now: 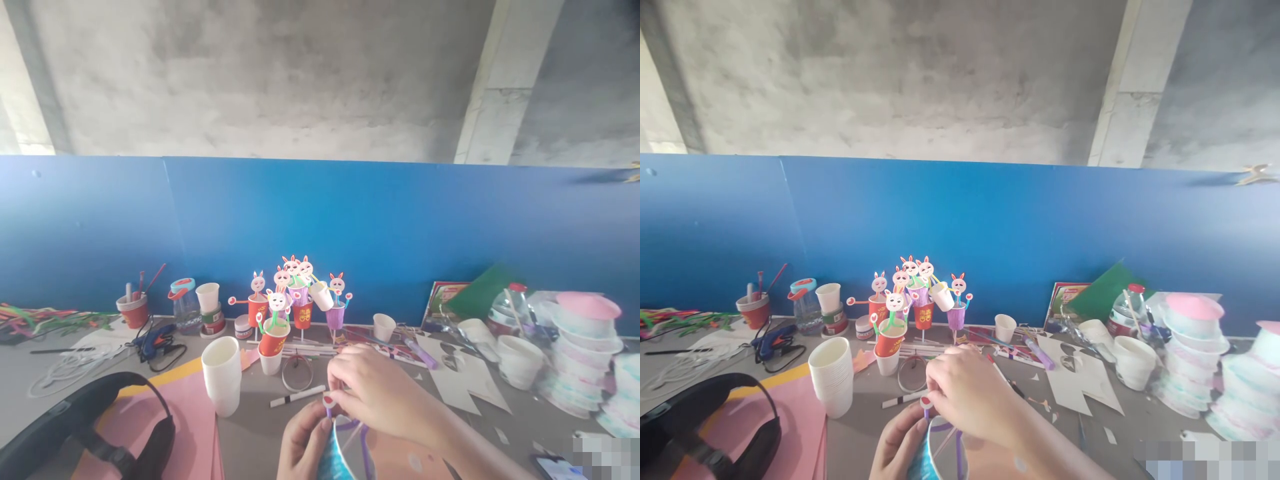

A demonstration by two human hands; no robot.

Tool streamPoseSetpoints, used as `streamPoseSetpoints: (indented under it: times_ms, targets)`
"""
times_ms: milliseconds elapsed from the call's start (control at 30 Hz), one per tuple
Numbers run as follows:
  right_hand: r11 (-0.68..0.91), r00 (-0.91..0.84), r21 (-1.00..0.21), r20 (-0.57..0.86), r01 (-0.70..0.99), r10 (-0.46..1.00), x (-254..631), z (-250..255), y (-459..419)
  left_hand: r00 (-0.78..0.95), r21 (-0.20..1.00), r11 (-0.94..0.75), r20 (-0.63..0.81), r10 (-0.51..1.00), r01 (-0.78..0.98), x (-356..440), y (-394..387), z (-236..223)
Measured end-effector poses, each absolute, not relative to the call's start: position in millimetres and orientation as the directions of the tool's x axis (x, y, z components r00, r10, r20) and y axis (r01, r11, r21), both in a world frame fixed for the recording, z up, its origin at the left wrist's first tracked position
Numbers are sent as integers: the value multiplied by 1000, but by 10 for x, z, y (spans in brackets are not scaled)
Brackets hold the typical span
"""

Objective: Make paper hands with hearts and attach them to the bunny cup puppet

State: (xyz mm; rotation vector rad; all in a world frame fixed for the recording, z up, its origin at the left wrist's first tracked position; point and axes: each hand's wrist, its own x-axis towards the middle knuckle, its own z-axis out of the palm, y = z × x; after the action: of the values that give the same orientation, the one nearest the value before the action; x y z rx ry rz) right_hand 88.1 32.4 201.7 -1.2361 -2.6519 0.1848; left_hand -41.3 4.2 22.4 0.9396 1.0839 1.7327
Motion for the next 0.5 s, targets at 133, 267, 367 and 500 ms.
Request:
streamPoseSetpoints:
  times_ms: [133,267,367,500]
  targets:
    - [634,-614,-211,159,744,773,879,2004,317,-317,928,-258,168,933,-268,-420,40,250]
    - [607,-588,-252,155,754,794,875,1983,332,-334,938,-250,162,929,-242,-418,37,238]
    - [597,-579,-253,149,761,801,870,1969,354,-339,937,-251,161,927,-242,-414,33,231]
    - [612,-596,-237,142,755,790,871,1963,377,-346,934,-239,138,928,-268,-414,24,270]
